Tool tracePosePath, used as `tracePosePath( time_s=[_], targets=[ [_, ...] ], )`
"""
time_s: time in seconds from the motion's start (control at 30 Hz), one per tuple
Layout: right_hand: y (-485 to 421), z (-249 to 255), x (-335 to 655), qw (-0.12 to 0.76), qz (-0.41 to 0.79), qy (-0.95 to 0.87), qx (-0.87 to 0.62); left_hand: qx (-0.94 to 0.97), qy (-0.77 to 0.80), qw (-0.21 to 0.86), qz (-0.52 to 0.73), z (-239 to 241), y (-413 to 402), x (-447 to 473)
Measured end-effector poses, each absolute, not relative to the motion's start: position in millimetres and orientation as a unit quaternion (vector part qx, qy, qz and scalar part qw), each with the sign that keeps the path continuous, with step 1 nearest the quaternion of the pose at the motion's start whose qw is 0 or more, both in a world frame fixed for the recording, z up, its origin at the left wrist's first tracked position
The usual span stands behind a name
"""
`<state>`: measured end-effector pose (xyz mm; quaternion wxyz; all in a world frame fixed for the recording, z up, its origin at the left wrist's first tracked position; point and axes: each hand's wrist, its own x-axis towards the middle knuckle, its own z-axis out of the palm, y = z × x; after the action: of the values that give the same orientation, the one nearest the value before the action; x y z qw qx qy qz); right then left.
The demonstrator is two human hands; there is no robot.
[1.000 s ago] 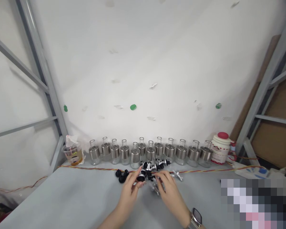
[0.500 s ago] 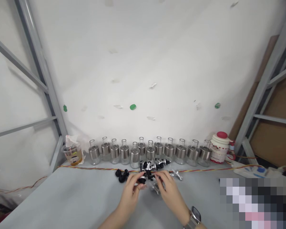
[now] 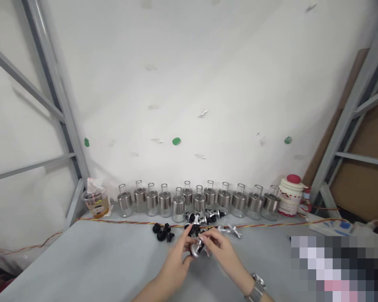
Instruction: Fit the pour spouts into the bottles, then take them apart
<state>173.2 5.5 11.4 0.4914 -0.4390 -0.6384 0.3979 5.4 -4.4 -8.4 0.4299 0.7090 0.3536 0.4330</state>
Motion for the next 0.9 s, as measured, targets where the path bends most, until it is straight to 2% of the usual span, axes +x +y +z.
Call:
tracePosePath(
  time_s=[0.13,0.27,0.5,0.9],
  targets=[
    [5,8,173,0.468,0.343,-0.663,-0.473,0.785,0.393,0.283,0.385,-5,-5,-2],
    [7,3,172,0.456,0.35,-0.661,-0.483,0.816,0.404,0.191,0.368,-4,-3,-5],
    [8,6,175,0.463,0.351,-0.668,-0.465,0.836,0.421,0.156,0.317,2,-4,-4],
    [-8,15,174,0.34,0.161,-0.773,-0.51,0.869,0.387,0.061,0.303,5,-4,-7]
  ],
)
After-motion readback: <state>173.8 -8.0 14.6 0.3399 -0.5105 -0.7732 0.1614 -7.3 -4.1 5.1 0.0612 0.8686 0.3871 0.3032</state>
